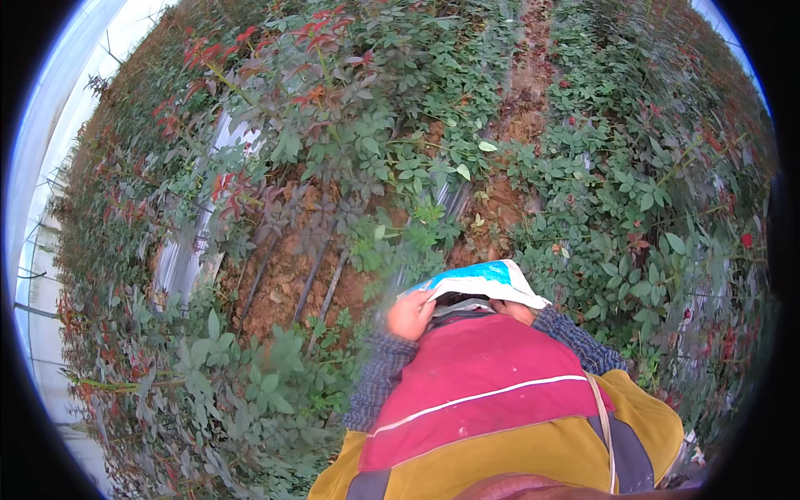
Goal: The person walks through a greenhouse and repeatedly plucks red roses from bushes by hand. They remove leaves from the stems and place the cut roses into a cloth bag attached to their waist. Another worker is visible in the background performing the same task.
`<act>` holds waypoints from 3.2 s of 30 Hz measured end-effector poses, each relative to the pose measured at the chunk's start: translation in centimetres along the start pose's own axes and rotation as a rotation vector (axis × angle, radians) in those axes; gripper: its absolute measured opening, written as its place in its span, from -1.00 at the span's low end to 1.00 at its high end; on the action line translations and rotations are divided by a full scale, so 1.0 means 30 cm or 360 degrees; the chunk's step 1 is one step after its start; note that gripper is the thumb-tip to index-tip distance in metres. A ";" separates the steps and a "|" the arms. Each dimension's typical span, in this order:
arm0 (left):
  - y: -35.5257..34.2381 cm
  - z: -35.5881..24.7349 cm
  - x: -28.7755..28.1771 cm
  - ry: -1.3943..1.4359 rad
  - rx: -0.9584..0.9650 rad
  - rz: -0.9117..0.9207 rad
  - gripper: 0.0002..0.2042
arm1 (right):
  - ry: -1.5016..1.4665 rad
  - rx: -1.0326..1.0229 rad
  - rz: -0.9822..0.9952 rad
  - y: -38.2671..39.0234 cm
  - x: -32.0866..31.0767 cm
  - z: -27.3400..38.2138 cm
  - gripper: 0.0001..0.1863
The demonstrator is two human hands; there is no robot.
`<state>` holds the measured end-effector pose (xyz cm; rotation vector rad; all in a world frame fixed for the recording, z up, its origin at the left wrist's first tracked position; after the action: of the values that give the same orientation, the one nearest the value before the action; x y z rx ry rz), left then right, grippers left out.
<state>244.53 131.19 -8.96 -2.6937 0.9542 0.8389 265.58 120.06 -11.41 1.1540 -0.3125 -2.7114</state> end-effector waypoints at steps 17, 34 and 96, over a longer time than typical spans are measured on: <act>-0.423 -0.024 0.195 0.0075 -0.0062 0.0311 -0.72 | -0.0314 0.0247 -0.0010 -0.050 -0.201 -0.312 -0.61; -1.125 -0.216 0.445 -0.0198 0.0086 0.0371 -0.71 | -0.0381 0.0133 -0.0110 -0.362 -0.629 -0.792 -0.62; -2.982 -0.656 -0.367 -0.0582 0.0171 -0.0175 -0.68 | -0.1004 0.0975 -0.1050 -0.406 -0.794 -1.343 -0.78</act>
<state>302.01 200.62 10.62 -2.3629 0.7377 1.1663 310.11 132.66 -25.45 0.4813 -1.0745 -3.6823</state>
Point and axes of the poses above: each hand's wrist, its own y-axis away from the middle knuckle, its own x-axis out of the palm, z = x × y, the point moved 5 cm from there along -y, towards the middle knuckle, and after that the axes turned 3 degrees about y, right-handed, at the moved point
